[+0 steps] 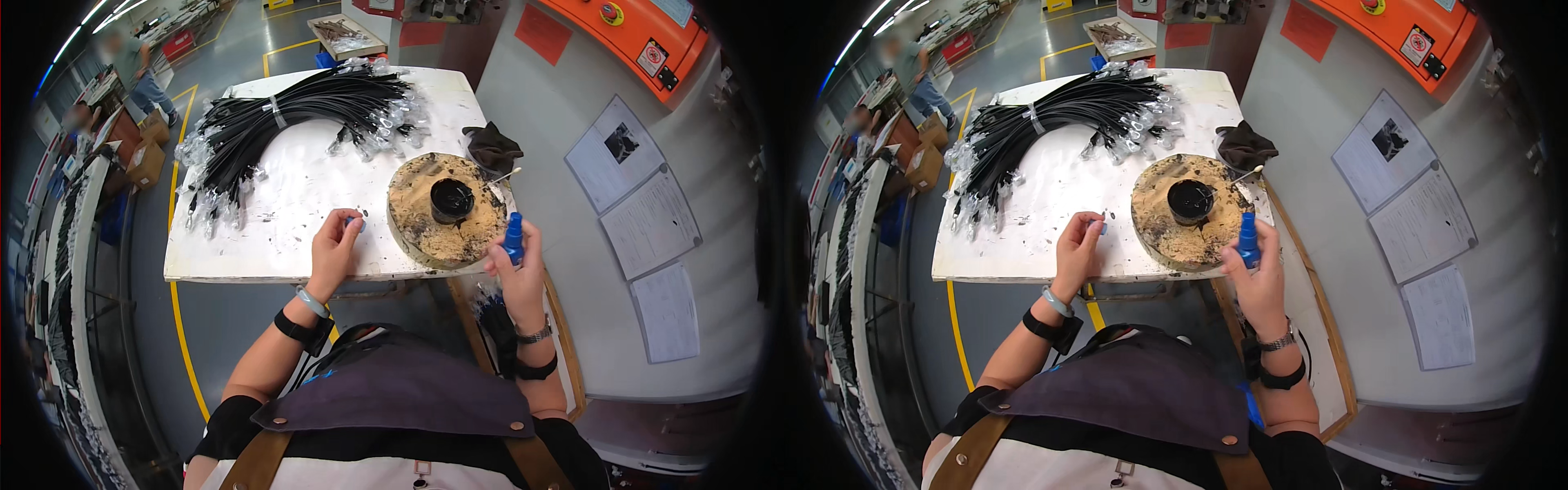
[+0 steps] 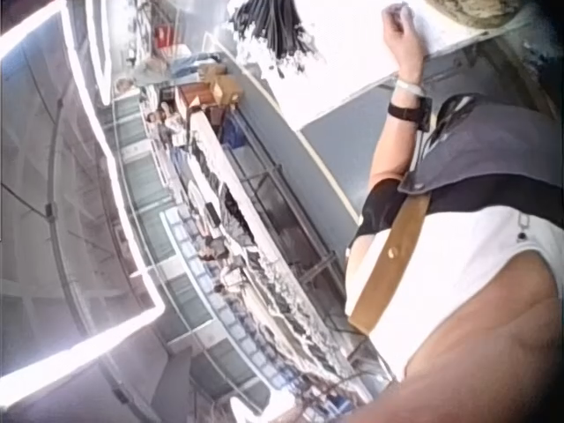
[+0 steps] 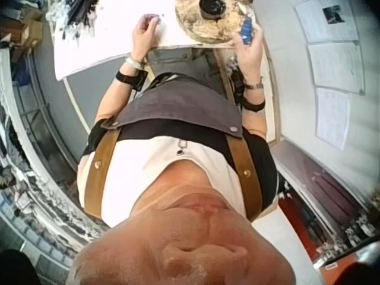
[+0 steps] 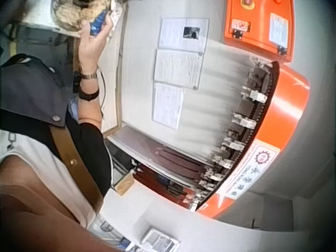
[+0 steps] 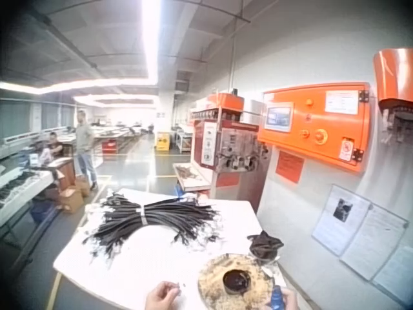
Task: Applying edge finish/dye to leather straps and hanging them on an automated drying rack.
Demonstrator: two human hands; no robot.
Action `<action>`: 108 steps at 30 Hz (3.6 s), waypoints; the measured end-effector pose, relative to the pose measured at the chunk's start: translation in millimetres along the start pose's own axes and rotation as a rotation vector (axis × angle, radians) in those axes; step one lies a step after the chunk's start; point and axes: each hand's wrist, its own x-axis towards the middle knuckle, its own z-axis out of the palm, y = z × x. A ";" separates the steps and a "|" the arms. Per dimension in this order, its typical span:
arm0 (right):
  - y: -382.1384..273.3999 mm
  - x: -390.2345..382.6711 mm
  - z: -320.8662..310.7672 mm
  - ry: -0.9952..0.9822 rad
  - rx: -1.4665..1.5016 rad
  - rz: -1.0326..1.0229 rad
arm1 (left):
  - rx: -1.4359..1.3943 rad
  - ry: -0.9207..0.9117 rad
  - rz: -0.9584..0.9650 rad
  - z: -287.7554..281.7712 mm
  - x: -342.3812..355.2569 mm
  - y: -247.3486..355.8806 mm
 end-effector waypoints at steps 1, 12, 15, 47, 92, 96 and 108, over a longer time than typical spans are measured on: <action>1.8 3.6 -4.0 0.088 -0.293 -0.093 | 0.002 0.004 -0.001 0.4 -0.5 -0.4; -17.7 41.4 -0.4 -0.155 -1.004 -0.428 | 0.087 -0.007 -0.035 -1.2 -1.6 -0.1; -15.9 47.4 2.3 -0.195 -0.991 -0.474 | 0.094 -0.004 -0.047 -1.3 -2.8 2.5; -47.6 19.3 -8.0 -0.588 -0.415 -0.592 | -0.050 -0.579 0.081 78.3 -32.3 121.3; 47.9 286.3 -74.1 -0.478 -0.675 -0.308 | 0.558 -0.213 0.166 74.3 -12.1 65.9; 33.3 245.9 -75.4 -0.471 -0.673 -0.319 | 0.575 -0.179 0.145 49.8 -17.7 62.8; 60.4 227.5 -61.0 -0.414 -0.955 -0.179 | 0.726 -0.216 0.191 62.3 -24.9 46.7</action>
